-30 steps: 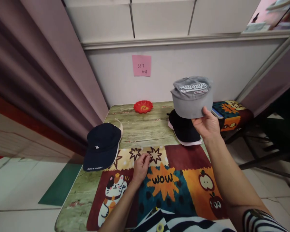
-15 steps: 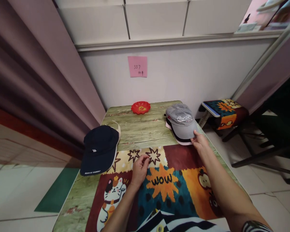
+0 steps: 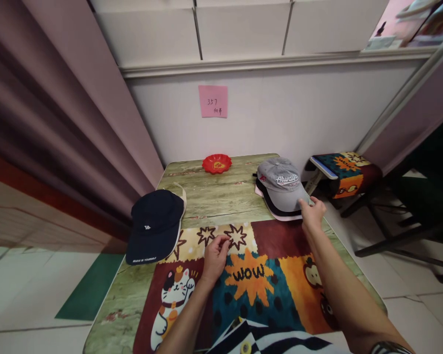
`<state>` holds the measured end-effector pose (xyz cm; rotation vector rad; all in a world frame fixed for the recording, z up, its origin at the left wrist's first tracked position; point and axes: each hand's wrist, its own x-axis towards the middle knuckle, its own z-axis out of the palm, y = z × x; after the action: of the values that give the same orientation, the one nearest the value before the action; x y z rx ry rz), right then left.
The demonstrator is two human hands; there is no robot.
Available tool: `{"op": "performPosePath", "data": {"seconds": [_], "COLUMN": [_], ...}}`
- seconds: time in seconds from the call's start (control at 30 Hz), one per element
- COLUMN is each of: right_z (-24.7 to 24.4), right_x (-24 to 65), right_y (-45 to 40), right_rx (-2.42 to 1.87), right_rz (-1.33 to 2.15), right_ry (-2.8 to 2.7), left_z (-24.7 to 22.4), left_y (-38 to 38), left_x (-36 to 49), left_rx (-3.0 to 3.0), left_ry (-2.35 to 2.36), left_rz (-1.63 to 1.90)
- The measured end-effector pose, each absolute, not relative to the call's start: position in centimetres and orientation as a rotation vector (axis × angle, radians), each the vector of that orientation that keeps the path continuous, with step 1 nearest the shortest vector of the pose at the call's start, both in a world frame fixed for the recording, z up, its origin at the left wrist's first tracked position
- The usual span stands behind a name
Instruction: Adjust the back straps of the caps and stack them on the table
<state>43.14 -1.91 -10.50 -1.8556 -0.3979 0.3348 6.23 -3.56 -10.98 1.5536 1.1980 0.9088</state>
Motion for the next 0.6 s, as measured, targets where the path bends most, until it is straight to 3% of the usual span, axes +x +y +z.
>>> {"op": "performPosePath", "data": {"seconds": [0.27,0.6], "right_z": [-8.2,-9.7], "right_x": [41.1,40.2], "right_y": [0.5,2.0], "right_rx": [-2.261,-2.434], "right_rz": [-0.088,0.111], "right_ry": [-0.884,-0.924], "left_z": [-10.6,-10.6], "left_y": [-3.7,-3.7], "left_x": [6.3,6.3], "left_rx": [1.506,1.527], "left_ry": [1.197,1.199], "left_rz": [0.928,0.922]}}
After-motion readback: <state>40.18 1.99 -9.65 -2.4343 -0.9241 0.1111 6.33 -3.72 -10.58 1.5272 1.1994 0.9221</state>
